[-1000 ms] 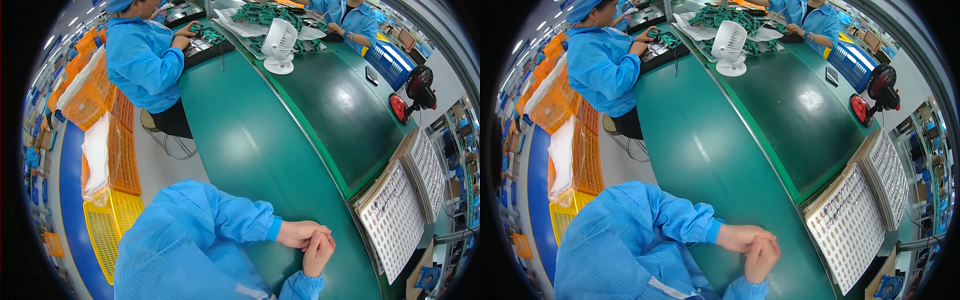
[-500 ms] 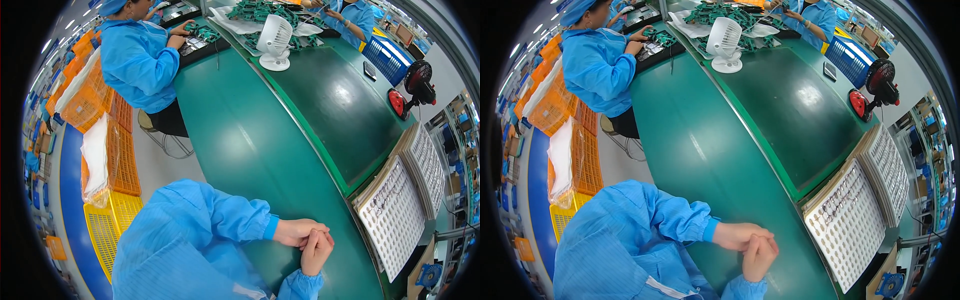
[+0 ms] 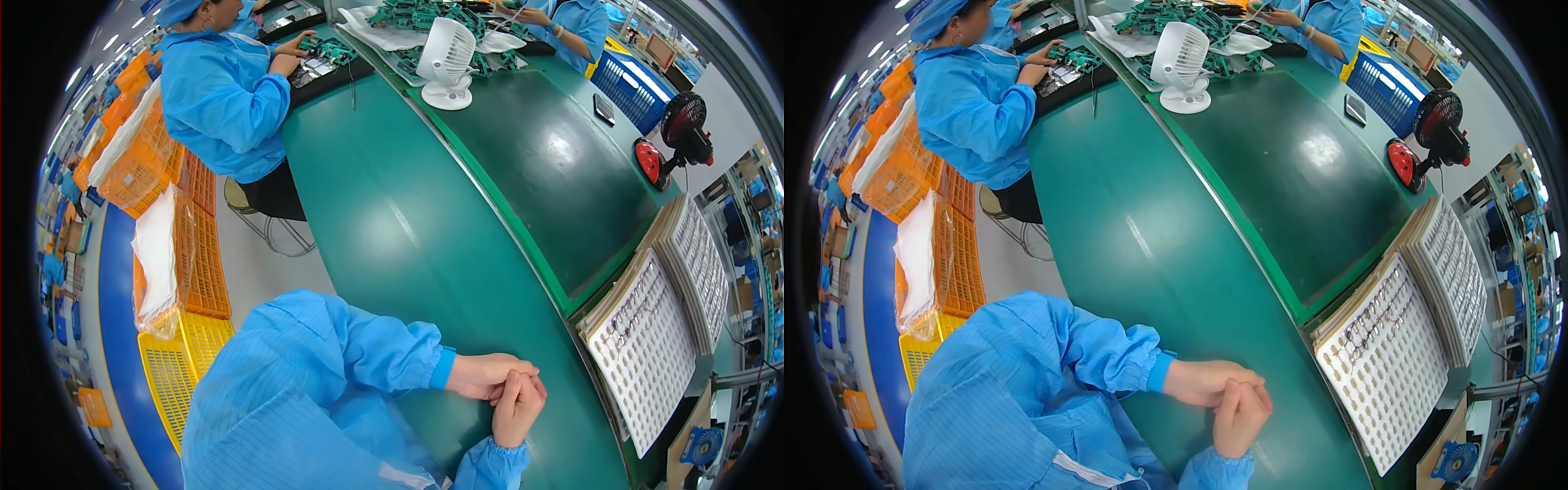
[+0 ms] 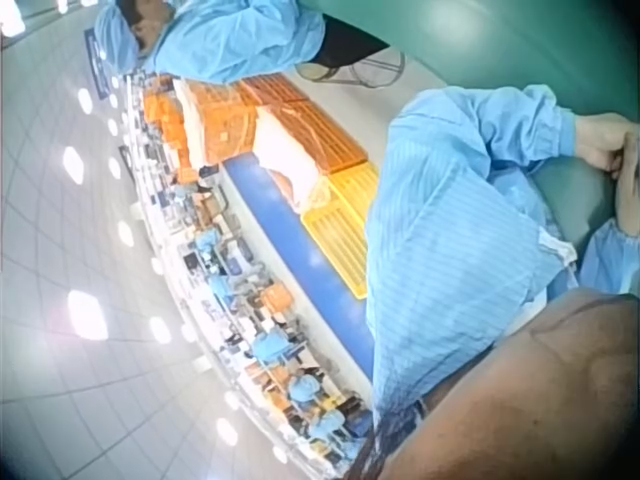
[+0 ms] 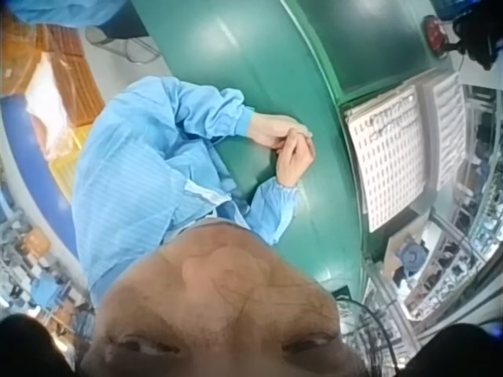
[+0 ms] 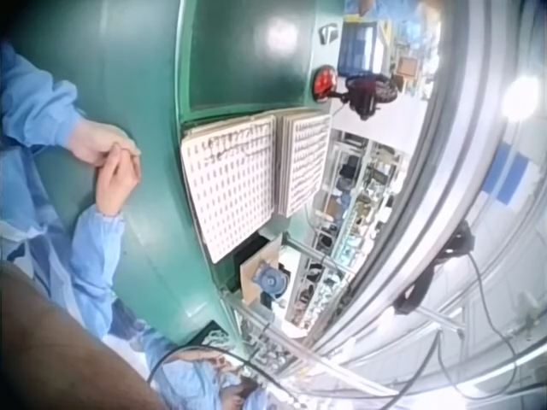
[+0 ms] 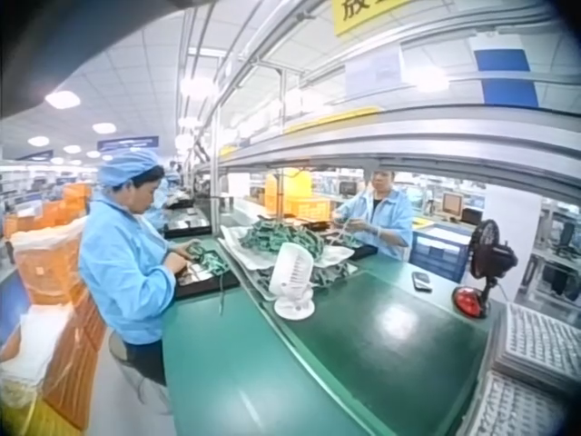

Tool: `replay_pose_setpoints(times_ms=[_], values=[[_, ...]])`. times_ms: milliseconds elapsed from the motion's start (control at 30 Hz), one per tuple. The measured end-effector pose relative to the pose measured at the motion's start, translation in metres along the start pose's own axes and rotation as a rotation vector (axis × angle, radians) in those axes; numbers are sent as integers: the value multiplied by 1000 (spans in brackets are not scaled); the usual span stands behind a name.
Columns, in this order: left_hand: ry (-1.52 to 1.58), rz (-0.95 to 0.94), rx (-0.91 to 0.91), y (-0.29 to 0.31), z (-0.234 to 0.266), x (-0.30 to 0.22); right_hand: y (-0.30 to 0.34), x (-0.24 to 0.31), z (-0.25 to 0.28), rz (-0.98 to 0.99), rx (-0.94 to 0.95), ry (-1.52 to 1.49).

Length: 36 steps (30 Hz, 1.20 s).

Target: Assembling components onto printed circuit boards at an electronics factory workstation.

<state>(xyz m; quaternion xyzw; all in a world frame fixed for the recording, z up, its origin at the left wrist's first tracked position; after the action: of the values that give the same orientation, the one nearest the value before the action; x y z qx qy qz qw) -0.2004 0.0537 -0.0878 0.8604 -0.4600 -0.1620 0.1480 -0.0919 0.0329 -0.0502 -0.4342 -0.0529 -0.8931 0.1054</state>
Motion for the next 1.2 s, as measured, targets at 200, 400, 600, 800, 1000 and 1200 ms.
replay_pose_setpoints(times_ms=[200, 400, 600, 800, 1000, 1200], values=[[-8, 33, 20, -20, -9, -6, -11, -10, 13, 63, -43, 27], [-112, -107, 90, -9, -8, -61, -59, -5, 5, 164, -130, -40], [-253, -86, 63, -103, -48, -71, -98, -80, 56, 155, -80, -58], [-133, -226, 30, -142, -66, -57, -102, -105, 89, 260, -235, 55], [-120, -234, 22, -149, -75, -50, -99, -112, 98, 266, -217, 9], [-127, -237, 1, -146, -74, -51, -98, -109, 98, 289, -231, -22]])
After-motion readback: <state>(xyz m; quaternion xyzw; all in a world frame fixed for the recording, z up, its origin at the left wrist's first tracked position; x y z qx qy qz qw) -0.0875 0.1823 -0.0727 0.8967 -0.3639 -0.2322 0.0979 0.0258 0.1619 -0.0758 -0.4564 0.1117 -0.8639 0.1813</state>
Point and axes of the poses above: each hand's wrist, its own y-axis away from the middle knuckle, its own z-axis out of the back of the hand, x = y × z, the point moved 1 cm from there along -y, towards the middle knuckle, and after that the axes turned 10 degrees about y, right-handed, at the moved point
